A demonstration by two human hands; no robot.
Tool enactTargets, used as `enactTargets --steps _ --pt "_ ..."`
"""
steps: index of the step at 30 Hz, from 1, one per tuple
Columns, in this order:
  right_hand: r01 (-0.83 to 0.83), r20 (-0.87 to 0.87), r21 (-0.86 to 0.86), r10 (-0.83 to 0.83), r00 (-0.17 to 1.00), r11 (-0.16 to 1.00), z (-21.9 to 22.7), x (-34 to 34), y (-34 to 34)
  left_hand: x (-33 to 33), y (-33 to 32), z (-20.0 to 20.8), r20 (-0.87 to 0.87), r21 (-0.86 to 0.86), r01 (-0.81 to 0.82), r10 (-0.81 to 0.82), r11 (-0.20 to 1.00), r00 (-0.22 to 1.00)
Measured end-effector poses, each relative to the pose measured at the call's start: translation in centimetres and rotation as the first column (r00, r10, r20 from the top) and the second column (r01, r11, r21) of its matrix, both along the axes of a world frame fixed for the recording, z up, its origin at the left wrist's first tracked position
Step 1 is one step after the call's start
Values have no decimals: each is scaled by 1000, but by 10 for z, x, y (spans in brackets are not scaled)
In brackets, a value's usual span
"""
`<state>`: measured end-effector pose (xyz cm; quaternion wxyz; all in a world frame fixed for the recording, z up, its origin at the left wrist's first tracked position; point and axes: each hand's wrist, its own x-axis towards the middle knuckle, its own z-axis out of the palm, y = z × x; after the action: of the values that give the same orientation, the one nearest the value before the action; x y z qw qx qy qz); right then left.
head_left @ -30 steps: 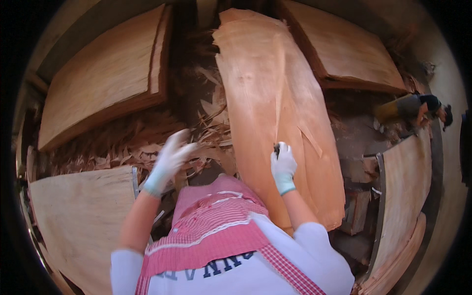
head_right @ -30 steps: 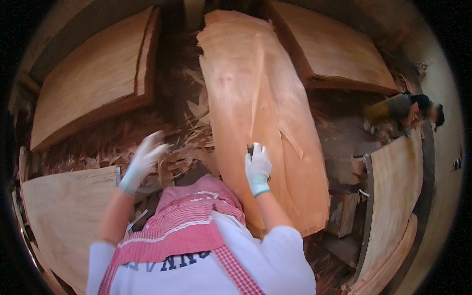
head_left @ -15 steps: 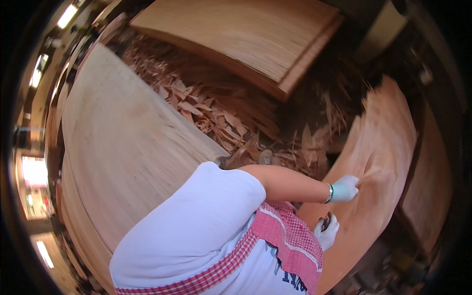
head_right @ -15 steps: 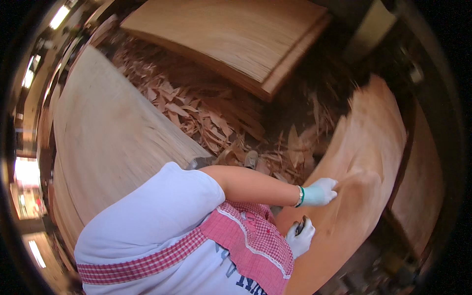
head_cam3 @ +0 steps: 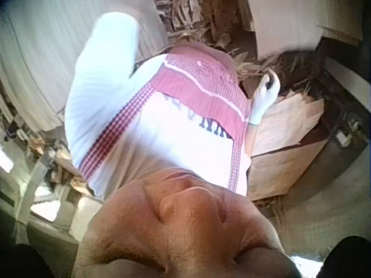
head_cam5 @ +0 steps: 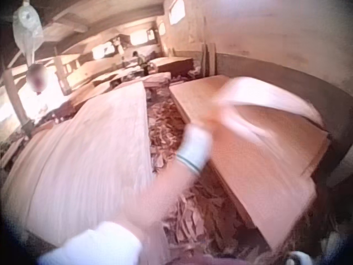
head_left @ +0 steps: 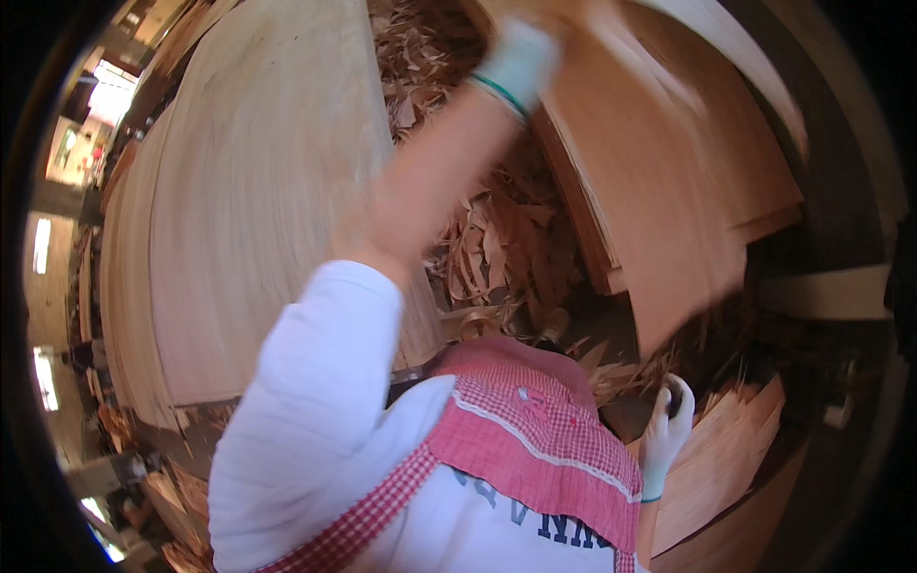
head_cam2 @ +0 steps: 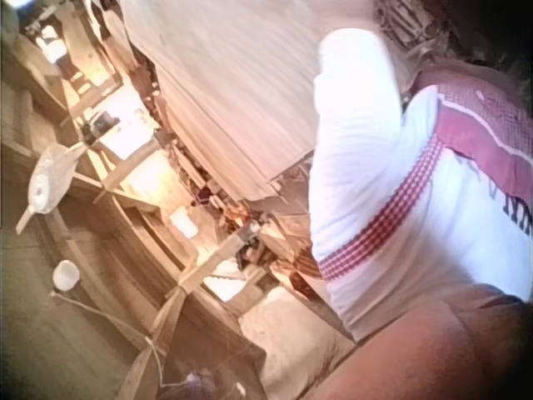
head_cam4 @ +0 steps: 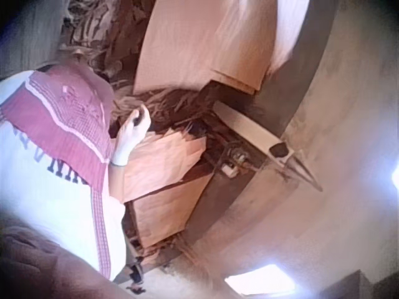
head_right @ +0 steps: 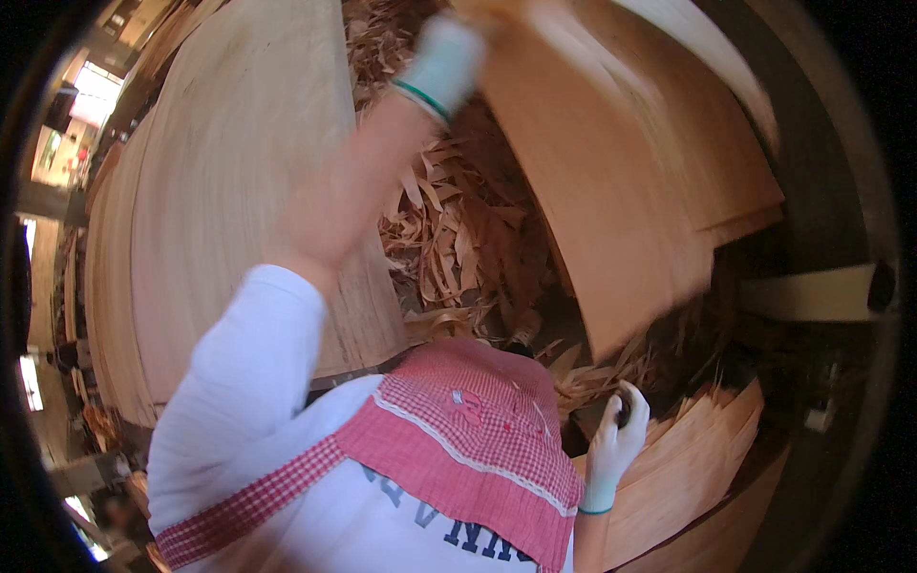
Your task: The person prepares wood veneer sheets by cutting thin strips, applying adhesive tape, and stacking the sheets onto a larger wood surface.
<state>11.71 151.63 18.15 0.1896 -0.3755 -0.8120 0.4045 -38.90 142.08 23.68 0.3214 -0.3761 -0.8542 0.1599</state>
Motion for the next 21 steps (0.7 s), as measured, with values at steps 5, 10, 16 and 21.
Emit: enactTargets --steps 5,10,16,21 --pt "-285 -49 -67 282 958 956 -5 -79 37 -72 -261 48 550 835 -505 -340 218 763" --pt "-493 -94 -483 517 851 724 4 -199 64 -46 -448 13 300 597 -505 -410 -623 861" --pt "-820 -200 -448 854 481 357 57 -368 18 -26 -618 -108 230 351 60 148 -934 962" --pt "-687 -691 -650 631 354 -326 94 -487 -46 -39 -655 -187 210 127 263 286 -956 935"
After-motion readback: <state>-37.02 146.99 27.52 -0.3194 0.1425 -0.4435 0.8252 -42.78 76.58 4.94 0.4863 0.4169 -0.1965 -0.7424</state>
